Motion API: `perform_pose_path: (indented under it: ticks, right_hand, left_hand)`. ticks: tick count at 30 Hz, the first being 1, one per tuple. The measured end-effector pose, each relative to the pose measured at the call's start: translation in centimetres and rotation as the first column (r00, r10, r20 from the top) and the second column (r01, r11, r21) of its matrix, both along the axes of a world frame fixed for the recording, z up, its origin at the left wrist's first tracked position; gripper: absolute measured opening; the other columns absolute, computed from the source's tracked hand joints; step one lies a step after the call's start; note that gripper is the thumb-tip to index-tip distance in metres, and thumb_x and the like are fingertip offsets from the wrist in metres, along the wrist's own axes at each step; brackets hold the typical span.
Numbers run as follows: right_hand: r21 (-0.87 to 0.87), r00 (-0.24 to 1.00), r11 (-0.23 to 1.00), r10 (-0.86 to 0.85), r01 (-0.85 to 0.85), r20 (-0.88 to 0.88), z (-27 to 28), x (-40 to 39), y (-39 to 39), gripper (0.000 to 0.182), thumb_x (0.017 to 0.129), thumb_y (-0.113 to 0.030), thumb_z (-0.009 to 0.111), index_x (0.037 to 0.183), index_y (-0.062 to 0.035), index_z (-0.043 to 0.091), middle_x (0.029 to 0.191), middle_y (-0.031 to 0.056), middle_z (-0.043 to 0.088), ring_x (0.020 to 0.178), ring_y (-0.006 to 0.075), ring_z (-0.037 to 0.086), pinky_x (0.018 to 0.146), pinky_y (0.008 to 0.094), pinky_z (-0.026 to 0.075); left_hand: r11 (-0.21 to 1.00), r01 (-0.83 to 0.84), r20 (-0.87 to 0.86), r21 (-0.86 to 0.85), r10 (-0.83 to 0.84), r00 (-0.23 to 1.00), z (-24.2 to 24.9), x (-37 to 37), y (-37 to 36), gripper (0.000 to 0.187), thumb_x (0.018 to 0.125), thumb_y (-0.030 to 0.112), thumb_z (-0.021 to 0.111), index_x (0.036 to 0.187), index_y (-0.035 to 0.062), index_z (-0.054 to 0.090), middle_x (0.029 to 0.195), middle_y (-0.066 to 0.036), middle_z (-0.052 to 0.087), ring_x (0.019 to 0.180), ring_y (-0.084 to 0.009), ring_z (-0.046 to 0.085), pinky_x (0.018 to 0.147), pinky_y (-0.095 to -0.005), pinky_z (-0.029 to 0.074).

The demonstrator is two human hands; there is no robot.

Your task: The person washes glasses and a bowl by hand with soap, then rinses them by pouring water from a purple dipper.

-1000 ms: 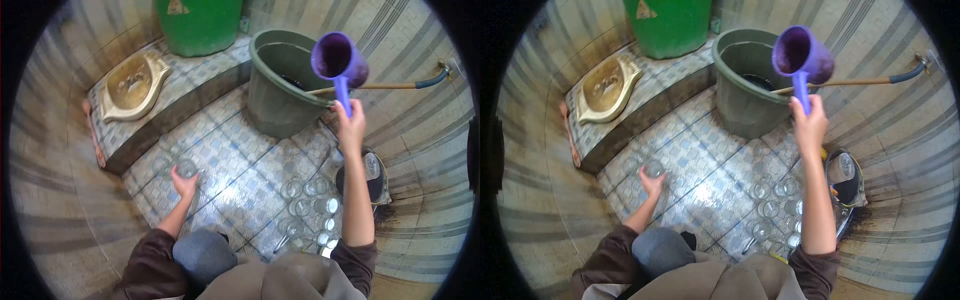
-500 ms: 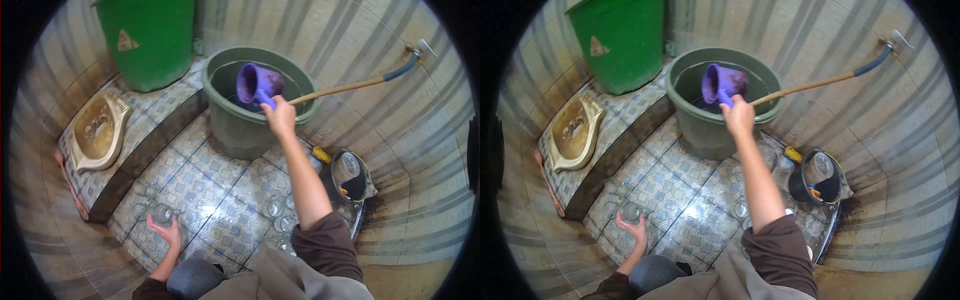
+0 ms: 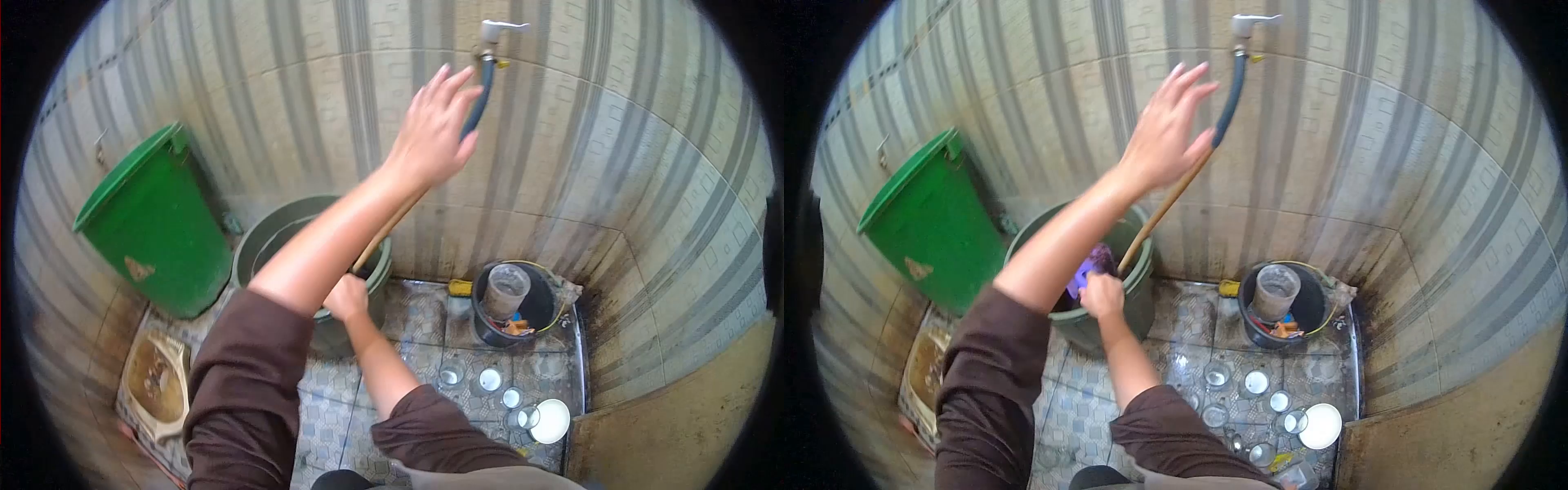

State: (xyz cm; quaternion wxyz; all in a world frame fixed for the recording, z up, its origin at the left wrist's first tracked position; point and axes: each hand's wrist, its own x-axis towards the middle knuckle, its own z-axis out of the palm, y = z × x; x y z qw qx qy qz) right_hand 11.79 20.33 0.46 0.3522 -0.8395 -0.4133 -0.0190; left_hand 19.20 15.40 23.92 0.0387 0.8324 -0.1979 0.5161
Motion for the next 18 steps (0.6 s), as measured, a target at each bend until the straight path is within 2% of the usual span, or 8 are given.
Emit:
perform_pose_path:
  ticks: [3,6,8,11,12,13,16,18]
  right_hand:
    - [-0.031,1.0,0.999,-0.018,0.018,-0.012,0.9,0.0,-1.1,0.026,0.066,-0.028,0.061,0.078,-0.0045,0.057,0.072,0.0185,0.058,0.07,0.0319,0.058,0.066,0.0393,0.046]
    - [-0.026,0.998,0.998,-0.06,0.059,-0.032,0.6,0.7,-0.8,0.026,0.066,-0.027,0.061,0.078,-0.0049,0.056,0.07,0.0182,0.058,0.069,0.0321,0.058,0.065,0.0397,0.045]
    - [-0.04,0.996,0.996,-0.075,0.074,-0.041,0.4,0.9,-0.7,0.025,0.066,-0.027,0.062,0.077,-0.0051,0.056,0.069,0.0181,0.058,0.068,0.0322,0.057,0.064,0.04,0.045]
    - [-0.058,0.994,0.994,-0.095,0.093,-0.048,0.4,1.4,-0.4,0.025,0.066,-0.027,0.062,0.077,-0.0055,0.055,0.068,0.0178,0.058,0.067,0.0324,0.057,0.062,0.0404,0.045]
    - [-0.064,0.994,0.993,-0.1,0.097,-0.049,0.5,1.6,-0.4,0.025,0.066,-0.027,0.062,0.077,-0.0056,0.055,0.068,0.0178,0.058,0.066,0.0324,0.057,0.062,0.0406,0.045]
    - [-0.067,0.993,0.992,-0.106,0.103,-0.047,0.5,1.6,-0.3,0.025,0.066,-0.027,0.062,0.076,-0.0057,0.055,0.067,0.0177,0.058,0.066,0.0325,0.057,0.062,0.0407,0.045]
    - [-0.085,0.991,0.989,-0.125,0.121,-0.044,0.6,1.6,0.0,0.024,0.066,-0.026,0.062,0.076,-0.0061,0.054,0.066,0.0174,0.057,0.065,0.0327,0.057,0.06,0.0411,0.045]
    - [-0.111,0.991,0.986,-0.132,0.128,-0.034,0.3,1.6,0.1,0.024,0.066,-0.026,0.062,0.075,-0.0063,0.054,0.065,0.0173,0.057,0.064,0.0328,0.057,0.059,0.0414,0.044]
  left_hand:
    - [0.993,-0.052,0.022,0.106,0.05,0.999,5.6,9.7,-2.0,0.056,0.074,0.023,0.053,0.122,0.0086,0.029,0.13,-0.011,0.025,0.121,-0.0326,0.02,0.098,-0.043,0.021]
    - [0.984,-0.177,-0.058,0.023,0.178,0.982,8.9,13.5,-3.8,0.061,0.077,0.034,0.047,0.127,0.0098,0.022,0.131,-0.009,0.023,0.122,-0.0311,0.019,0.098,-0.0434,0.022]
    - [0.906,-0.41,-0.132,0.102,0.421,0.897,9.1,14.8,-3.9,0.071,0.074,0.043,0.048,0.129,0.0131,0.017,0.13,-0.008,0.026,0.12,-0.0303,0.023,0.098,-0.0432,0.024]
    - [0.921,-0.382,-0.316,0.073,0.385,0.867,11.4,14.4,-4.0,0.077,0.068,0.047,0.054,0.129,0.0162,0.019,0.126,-0.008,0.031,0.116,-0.0299,0.028,0.097,-0.0423,0.026]
    - [0.935,-0.344,-0.316,0.092,0.355,0.88,11.9,14.6,-3.8,0.07,0.064,0.043,0.057,0.124,0.0154,0.031,0.122,-0.01,0.035,0.112,-0.0302,0.032,0.095,-0.0407,0.029]
    - [0.936,-0.342,-0.319,0.087,0.352,0.88,11.8,14.6,-3.5,0.07,0.064,0.043,0.057,0.124,0.0154,0.031,0.122,-0.01,0.035,0.112,-0.0302,0.032,0.095,-0.0407,0.029]
    - [0.991,0.001,-0.209,-0.131,-0.028,0.977,10.5,14.6,-2.0,0.053,0.059,0.032,0.059,0.104,0.0076,0.046,0.118,-0.016,0.038,0.111,-0.0317,0.033,0.09,-0.0382,0.033]
    - [0.966,0.132,-0.113,-0.221,-0.159,0.981,9.6,15.1,-1.1,0.054,0.059,0.032,0.06,0.104,0.0056,0.046,0.116,-0.017,0.039,0.11,-0.0313,0.034,0.091,-0.0381,0.032]
